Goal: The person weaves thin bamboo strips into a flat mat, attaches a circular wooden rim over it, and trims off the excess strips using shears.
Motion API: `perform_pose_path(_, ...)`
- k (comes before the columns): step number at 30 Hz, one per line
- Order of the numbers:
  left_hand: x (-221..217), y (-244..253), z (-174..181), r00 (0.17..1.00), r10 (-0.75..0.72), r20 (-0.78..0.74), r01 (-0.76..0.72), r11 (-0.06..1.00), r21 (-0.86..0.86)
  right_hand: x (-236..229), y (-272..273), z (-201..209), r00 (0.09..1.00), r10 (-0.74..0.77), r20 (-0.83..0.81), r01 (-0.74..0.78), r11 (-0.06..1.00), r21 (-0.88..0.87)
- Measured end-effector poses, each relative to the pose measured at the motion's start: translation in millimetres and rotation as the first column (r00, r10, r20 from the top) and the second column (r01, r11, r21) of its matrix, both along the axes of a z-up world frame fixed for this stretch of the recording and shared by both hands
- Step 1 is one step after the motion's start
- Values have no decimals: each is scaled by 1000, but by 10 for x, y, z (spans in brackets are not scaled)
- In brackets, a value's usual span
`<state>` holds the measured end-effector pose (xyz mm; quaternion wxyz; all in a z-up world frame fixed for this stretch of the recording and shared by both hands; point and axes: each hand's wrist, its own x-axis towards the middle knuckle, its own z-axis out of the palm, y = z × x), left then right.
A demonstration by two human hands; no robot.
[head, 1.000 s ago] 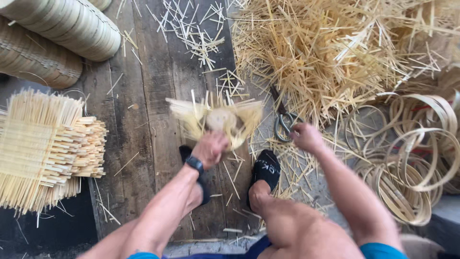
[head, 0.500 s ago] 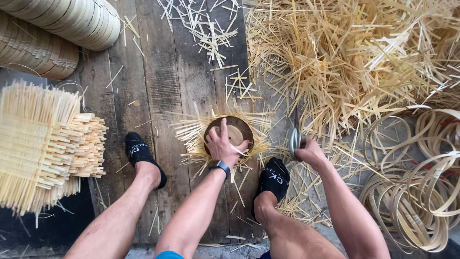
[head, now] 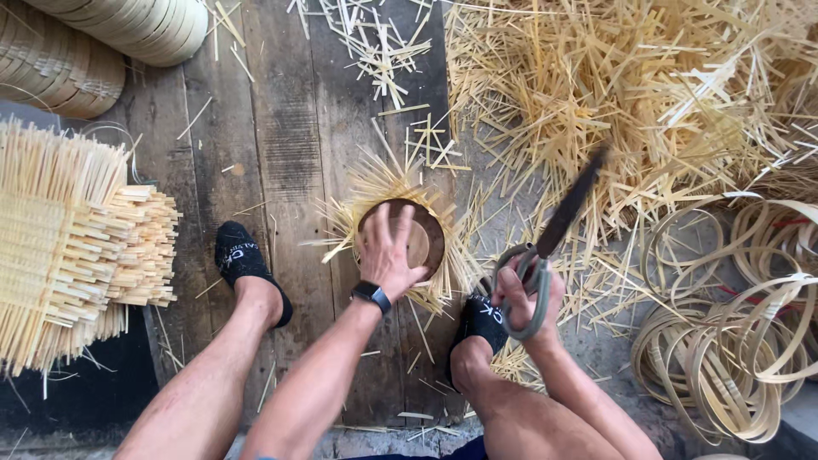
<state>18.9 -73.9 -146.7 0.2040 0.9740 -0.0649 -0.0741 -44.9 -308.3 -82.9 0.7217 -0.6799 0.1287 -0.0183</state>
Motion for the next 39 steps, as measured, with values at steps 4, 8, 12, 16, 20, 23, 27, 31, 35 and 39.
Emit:
perform_pose_path(4,-251,-102,-159,955,290,-59,-295,927,-232,15,388,-310,851,129,-508,-107,992,73)
perform_pose_path(8,-276,-74,-270,965,260,22,-245,933,-262,13,294,-322,573,346,-743,-364,920,147)
perform_pose_path(12,-152,106,-173,999,-3,41,12,976,-218,71,-104,-276,645,173,-744,-475,854,-213)
perform_pose_path(16,-102,-133,-112,985,166,37,-161,979,-123,139,-546,-442,661,60,-748,-680,469,-564)
perform_pose_path(20,-135,-356,-238,983,141,116,-115,970,-213,138,-565,-714,675,146,-723,-728,289,-621)
perform_pose_path(23,-165,-431,-299,989,68,128,-40,977,-210,154,-436,-883,761,193,-619,-648,194,-737)
perform_pose_path(27,-158,-440,-294,987,56,151,-23,977,-211,23,-381,-954,812,95,-576,-583,170,-794)
perform_pose_path(31,-201,-488,-269,988,86,126,-56,973,-225,43,-464,-1090,678,60,-732,-733,122,-669)
perform_pose_path(35,-181,-478,-264,985,60,160,-25,977,-213,192,-603,-953,700,100,-707,-714,115,-691)
perform_pose_path(39,-155,-428,-296,988,1,155,32,976,-215,399,-510,-1004,854,235,-464,-463,-63,-884)
